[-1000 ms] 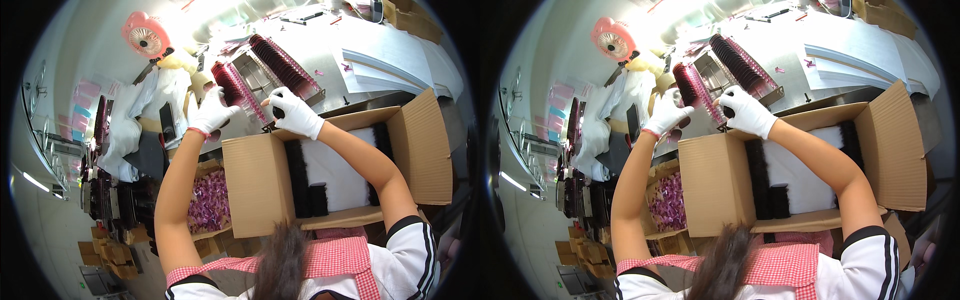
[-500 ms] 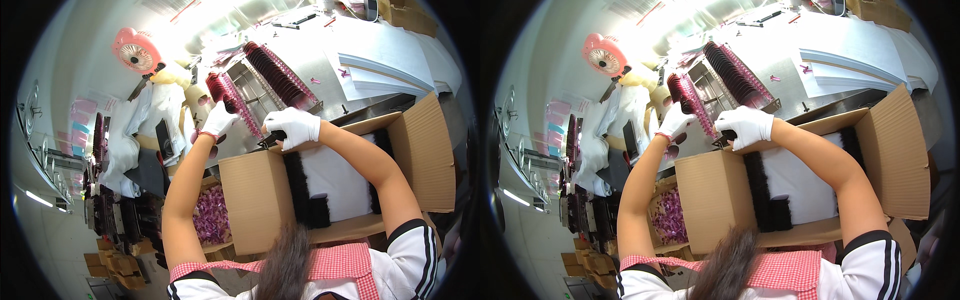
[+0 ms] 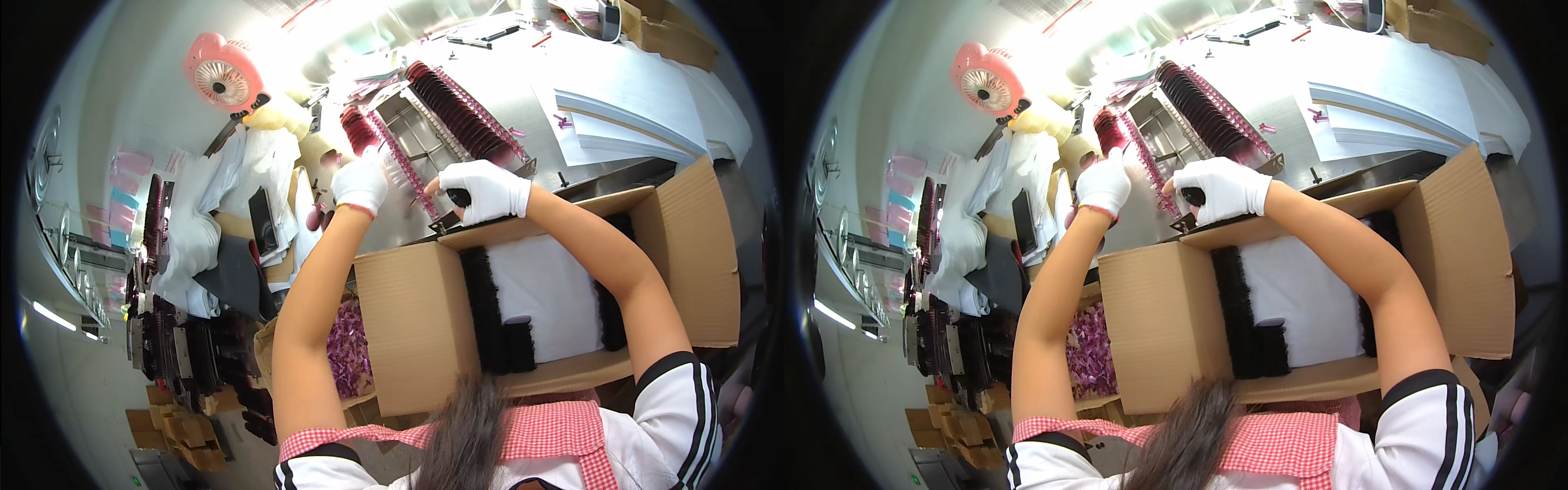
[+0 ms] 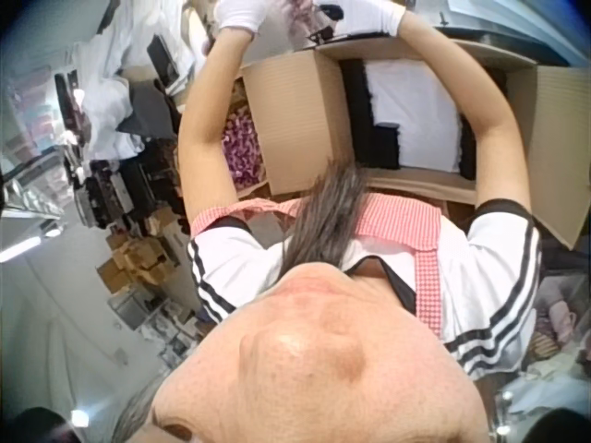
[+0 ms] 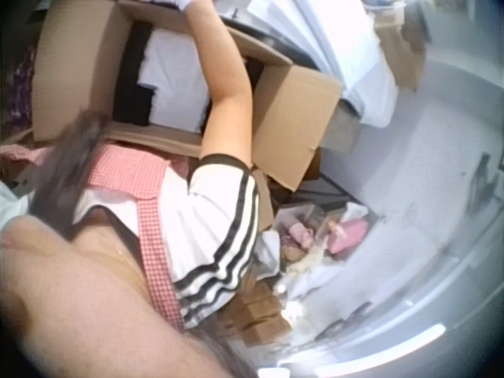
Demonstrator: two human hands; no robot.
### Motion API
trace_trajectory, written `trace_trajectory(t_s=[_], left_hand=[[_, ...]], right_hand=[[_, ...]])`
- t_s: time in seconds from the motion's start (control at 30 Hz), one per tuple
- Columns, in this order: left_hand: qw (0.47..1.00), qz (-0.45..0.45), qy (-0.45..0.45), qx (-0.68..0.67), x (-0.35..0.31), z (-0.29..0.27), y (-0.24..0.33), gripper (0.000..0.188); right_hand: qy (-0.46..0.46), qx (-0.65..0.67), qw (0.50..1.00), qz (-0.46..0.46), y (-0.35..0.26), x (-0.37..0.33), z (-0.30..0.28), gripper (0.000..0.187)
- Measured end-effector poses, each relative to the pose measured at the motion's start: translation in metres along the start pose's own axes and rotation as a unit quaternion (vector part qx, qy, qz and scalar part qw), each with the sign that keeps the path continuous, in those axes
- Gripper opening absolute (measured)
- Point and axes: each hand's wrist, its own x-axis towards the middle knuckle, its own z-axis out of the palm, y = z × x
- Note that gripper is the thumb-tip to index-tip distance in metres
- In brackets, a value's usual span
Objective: The person repeatedly retrieves metal racks from the floor and places them on a workbench. They then use a handheld tool to press or secure components along the rack edges before returning the racks to the floor. The process is repeated multiple times.
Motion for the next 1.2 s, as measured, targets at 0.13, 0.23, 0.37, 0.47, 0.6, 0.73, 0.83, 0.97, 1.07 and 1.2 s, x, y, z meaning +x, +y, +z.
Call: trace_trajectory(t_s=[0.13, 0.23, 0.37, 0.47, 0.6, 0.73, 0.83, 0.97, 1.07, 1.2], left_hand=[[0.997, 0.044, 0.054, -0.040, -0.043, -0.009, -0.013, 0.024], [0.920, -0.005, -0.028, -0.390, -0.068, -0.017, -0.010, 0.022], [0.790, 0.063, -0.098, -0.602, -0.095, -0.019, 0.014, 0.021], [0.856, 0.158, -0.053, -0.490, -0.099, -0.028, 0.017, 0.017], [0.864, 0.483, -0.002, -0.141, -0.084, -0.043, -0.007, 0.035], [0.908, 0.071, -0.111, -0.398, -0.029, -0.033, -0.029, 0.064], [0.962, 0.017, 0.136, -0.235, 0.019, -0.006, -0.046, 0.071], [0.930, -0.005, 0.051, -0.364, 0.061, 0.020, -0.067, 0.064], [0.953, 0.031, -0.009, -0.301, 0.081, 0.028, -0.067, 0.054], [0.921, 0.012, -0.058, -0.386, 0.088, 0.035, -0.060, 0.049]], right_hand=[[0.126, 0.075, 0.986, 0.084, -0.010, 0.000, -0.001, 0.055], [0.176, 0.096, 0.976, 0.086, -0.032, 0.009, 0.011, 0.058], [0.135, 0.014, 0.991, -0.010, -0.064, 0.023, 0.030, 0.083], [0.088, 0.040, 0.992, 0.077, -0.073, 0.025, 0.033, 0.079], [0.101, 0.040, 0.992, 0.057, -0.058, 0.020, 0.022, 0.060], [0.150, 0.020, 0.986, 0.070, -0.030, 0.009, 0.008, 0.051], [0.099, -0.013, 0.991, 0.086, -0.012, 0.002, 0.001, 0.054], [0.007, -0.015, 0.999, 0.045, 0.000, -0.002, 0.001, 0.046], [-0.023, 0.002, 0.999, 0.022, 0.004, 0.000, -0.001, 0.043], [-0.037, 0.009, 0.999, -0.013, 0.005, 0.002, -0.005, 0.045]])
